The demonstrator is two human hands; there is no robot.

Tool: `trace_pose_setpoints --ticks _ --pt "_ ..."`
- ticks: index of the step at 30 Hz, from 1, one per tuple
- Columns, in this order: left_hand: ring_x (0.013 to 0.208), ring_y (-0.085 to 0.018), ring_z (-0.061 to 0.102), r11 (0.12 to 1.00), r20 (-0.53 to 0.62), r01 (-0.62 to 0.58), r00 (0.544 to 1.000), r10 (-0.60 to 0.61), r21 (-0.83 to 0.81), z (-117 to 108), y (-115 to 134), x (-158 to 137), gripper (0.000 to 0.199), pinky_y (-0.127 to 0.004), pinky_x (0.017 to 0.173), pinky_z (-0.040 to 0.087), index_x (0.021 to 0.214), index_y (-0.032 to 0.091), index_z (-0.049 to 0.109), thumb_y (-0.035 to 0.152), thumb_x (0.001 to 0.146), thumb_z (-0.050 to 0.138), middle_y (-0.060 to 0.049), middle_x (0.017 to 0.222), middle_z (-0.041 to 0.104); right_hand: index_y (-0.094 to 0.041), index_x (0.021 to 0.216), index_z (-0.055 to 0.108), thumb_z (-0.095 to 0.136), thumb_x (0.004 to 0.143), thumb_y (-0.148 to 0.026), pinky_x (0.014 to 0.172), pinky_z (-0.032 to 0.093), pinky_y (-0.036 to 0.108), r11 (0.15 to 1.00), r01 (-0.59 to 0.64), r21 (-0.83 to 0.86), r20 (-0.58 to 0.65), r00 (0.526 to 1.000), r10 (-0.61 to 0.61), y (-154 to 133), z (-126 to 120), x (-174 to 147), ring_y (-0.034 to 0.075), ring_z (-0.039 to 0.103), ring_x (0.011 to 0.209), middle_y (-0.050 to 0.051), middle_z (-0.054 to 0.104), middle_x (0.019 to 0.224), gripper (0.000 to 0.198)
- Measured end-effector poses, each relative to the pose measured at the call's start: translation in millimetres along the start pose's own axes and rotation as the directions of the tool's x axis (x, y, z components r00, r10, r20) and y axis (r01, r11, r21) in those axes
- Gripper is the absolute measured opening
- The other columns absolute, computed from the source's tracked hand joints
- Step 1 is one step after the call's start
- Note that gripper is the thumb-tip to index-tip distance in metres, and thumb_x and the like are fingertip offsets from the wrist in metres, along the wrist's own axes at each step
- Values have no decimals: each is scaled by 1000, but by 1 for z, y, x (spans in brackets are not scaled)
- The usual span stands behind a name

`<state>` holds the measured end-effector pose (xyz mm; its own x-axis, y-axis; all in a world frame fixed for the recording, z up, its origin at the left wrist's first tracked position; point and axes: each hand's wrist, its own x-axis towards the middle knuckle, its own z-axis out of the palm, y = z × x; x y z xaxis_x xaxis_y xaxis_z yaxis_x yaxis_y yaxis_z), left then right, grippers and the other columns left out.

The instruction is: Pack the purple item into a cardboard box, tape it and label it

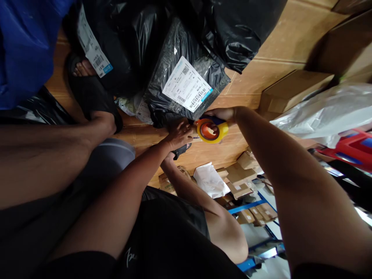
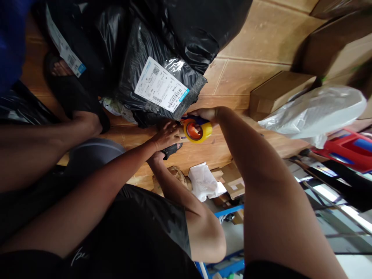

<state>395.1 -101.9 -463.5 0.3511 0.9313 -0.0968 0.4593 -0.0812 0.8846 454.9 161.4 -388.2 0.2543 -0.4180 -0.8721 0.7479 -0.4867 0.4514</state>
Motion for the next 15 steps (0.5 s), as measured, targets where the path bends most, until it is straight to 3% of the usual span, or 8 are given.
trace_pose_setpoints --ticks 4,9,15 --pt "151 -40 50 1000 2 20 1000 -20 6 -2 3 -2 26 -70 133 22 120 22 80 27 108 57 -13 141 69 -11 108 73 51 115 -30 75 63 24 1000 -25 1 -14 1000 25 -6 2 1 14 56 52 6 75 72 30" --pt "158 -42 42 1000 -3 18 1000 -18 9 -2 5 -4 26 -73 133 22 120 20 79 20 107 56 -14 136 70 -10 114 74 52 115 -32 76 63 23 999 -47 3 -43 998 47 -3 -14 3 12 57 52 6 75 75 31" --pt "161 -43 38 999 -3 26 1000 -26 -27 0 3 -2 23 -75 132 21 118 20 79 23 107 59 -16 136 70 -9 117 72 48 117 -33 74 63 23 1000 19 -11 -21 1000 -19 -1 -26 -1 11 56 50 4 71 70 33"
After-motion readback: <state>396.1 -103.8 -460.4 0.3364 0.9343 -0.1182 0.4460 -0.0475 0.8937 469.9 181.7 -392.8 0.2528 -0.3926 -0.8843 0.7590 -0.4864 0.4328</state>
